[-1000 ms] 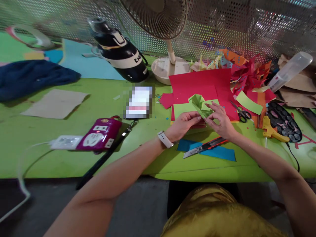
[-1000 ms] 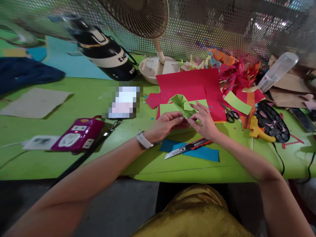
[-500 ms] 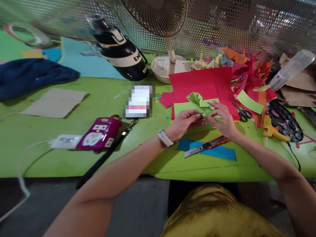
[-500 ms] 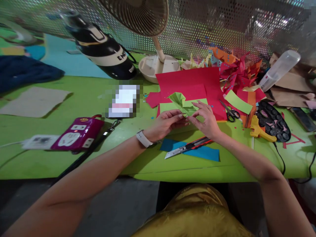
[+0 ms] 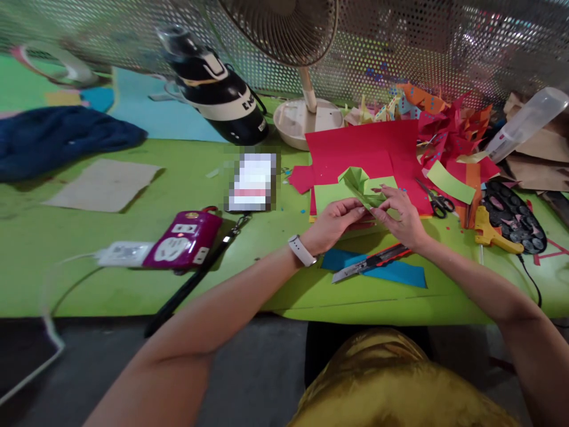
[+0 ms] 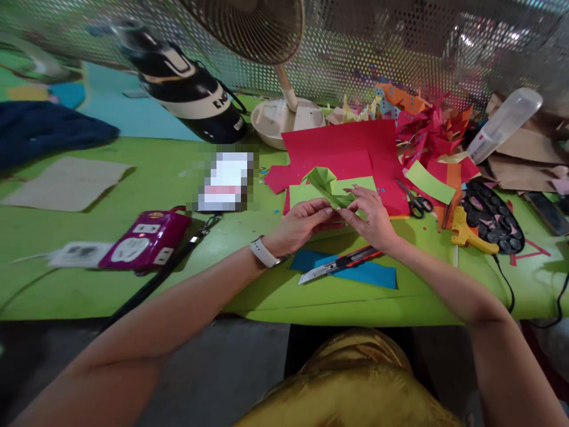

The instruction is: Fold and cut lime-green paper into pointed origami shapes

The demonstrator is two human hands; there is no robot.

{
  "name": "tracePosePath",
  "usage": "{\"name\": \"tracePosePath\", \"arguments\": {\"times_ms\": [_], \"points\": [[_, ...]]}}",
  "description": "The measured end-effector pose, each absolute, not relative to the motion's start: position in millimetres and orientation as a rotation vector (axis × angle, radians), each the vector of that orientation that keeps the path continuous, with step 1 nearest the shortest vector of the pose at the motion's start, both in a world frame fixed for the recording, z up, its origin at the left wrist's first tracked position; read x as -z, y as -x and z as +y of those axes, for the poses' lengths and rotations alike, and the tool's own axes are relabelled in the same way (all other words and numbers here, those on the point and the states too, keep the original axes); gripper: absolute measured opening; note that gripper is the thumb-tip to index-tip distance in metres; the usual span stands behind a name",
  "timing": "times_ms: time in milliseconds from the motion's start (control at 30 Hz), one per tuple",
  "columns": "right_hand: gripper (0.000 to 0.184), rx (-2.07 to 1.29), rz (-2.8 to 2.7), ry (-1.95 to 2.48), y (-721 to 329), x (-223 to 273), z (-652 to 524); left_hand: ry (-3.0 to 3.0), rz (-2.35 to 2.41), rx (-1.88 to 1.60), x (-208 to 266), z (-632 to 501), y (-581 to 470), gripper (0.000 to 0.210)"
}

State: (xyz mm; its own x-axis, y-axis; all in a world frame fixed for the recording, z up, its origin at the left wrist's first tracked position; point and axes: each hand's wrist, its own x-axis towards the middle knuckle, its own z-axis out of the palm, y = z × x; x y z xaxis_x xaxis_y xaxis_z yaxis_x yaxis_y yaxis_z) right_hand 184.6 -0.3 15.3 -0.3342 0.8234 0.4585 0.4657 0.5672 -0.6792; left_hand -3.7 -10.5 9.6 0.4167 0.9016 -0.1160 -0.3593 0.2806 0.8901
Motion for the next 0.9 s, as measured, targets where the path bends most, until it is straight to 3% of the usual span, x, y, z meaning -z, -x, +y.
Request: {"name": "tracePosePath", "arguments": {"times_ms": [600, 900], "points": [[0.034, -0.65, -1.913, 1.105, -180.1, -11.1, -7.2, -0.933, 0.829, -0.939, -6.7, -12.5, 5.3, 0.023], [0.033, -0.678, -1.915, 1.148, -179.0, -9.2, -7.8, -0.914, 0.83, -0.931, -2.4, -13.0, 5.1, 0.027]]}}
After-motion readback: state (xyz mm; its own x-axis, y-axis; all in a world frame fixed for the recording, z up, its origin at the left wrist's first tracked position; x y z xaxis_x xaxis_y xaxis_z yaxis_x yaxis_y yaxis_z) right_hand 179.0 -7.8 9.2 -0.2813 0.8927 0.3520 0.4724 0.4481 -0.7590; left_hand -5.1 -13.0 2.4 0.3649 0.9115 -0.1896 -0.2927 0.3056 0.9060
